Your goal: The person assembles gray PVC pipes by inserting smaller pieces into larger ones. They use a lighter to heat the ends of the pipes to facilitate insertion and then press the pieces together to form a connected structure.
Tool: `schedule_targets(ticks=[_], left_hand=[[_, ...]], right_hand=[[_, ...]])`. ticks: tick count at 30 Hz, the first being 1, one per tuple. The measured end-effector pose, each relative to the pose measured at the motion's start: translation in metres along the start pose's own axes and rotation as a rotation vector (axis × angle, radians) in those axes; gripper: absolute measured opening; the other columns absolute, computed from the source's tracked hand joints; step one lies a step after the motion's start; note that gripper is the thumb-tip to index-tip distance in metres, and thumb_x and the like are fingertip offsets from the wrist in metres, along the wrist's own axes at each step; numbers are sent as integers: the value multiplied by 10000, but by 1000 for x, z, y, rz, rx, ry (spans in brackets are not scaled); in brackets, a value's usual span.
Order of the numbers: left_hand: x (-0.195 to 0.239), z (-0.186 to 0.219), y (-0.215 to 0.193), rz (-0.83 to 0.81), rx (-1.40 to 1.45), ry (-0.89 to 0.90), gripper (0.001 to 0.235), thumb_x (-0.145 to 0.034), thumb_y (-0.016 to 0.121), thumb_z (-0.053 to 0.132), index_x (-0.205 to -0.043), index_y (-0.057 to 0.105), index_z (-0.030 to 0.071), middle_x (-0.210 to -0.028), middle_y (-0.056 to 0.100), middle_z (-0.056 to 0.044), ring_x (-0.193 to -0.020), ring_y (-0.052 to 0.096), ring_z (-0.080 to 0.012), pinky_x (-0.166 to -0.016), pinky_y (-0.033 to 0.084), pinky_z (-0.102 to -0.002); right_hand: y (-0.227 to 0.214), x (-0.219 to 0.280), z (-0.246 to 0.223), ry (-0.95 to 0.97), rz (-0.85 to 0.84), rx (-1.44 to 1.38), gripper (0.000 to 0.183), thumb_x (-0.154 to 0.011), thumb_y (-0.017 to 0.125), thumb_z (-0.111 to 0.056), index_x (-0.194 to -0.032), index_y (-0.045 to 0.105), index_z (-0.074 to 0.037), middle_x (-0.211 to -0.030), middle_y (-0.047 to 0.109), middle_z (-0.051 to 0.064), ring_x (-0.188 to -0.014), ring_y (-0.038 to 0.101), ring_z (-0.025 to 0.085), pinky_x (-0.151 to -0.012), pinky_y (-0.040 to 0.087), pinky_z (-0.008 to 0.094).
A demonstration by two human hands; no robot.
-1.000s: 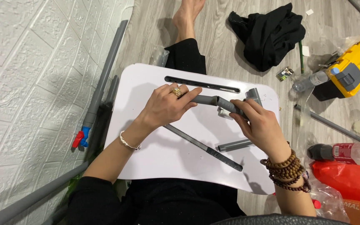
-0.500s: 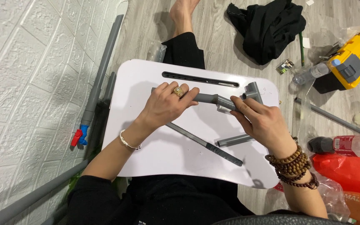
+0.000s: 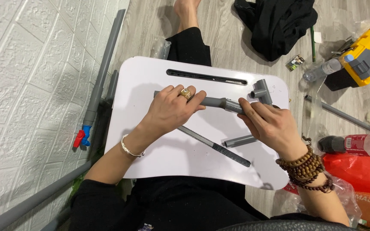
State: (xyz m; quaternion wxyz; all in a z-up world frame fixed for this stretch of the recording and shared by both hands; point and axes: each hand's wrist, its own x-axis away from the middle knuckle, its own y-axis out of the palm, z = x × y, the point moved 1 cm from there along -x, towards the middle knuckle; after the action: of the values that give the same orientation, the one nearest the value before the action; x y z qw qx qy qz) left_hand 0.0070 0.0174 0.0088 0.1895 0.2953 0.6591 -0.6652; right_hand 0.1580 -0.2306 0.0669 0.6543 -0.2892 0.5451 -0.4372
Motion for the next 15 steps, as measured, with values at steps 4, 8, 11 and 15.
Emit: schedule_targets(ticks=[4, 8, 11, 15], left_hand=[[2, 3, -3, -53, 37, -8, 372, -1060, 602, 410, -1302, 694, 144, -815, 617, -40, -616, 628, -206, -557, 494, -298], [1, 8, -4, -51, 20, -20, 339, -1059, 608, 402, -1258, 706, 145, -806, 613, -35, -608, 631, -204, -553, 496, -302], [-1, 13, -7, -34, -27, -27, 320, -1062, 607, 403, -1229, 704, 148, -810, 604, -31, -611, 627, -199, -557, 496, -299], [-2, 15, -11, -12, -45, -22, 301, -1081, 582, 391, -1208, 703, 146, -814, 595, -29, -621, 626, -201, -566, 496, -296]], right_hand=[[-7, -3, -3, -35, 0, 10, 310, -978, 725, -130, -1276, 774, -63, -807, 651, 14, -607, 633, 151, -532, 504, 244], [-10, -5, -3, -66, -2, 92, 285, -986, 733, -163, -1255, 779, -78, -811, 646, 9, -612, 629, 140, -545, 511, 225], [-16, -7, -5, -88, -23, 161, 285, -983, 733, -175, -1250, 780, -87, -809, 641, -1, -616, 628, 125, -549, 515, 212], [-19, -6, -8, -82, -28, 183, 297, -969, 736, -168, -1248, 779, -77, -812, 643, 8, -628, 643, 139, -554, 529, 222]])
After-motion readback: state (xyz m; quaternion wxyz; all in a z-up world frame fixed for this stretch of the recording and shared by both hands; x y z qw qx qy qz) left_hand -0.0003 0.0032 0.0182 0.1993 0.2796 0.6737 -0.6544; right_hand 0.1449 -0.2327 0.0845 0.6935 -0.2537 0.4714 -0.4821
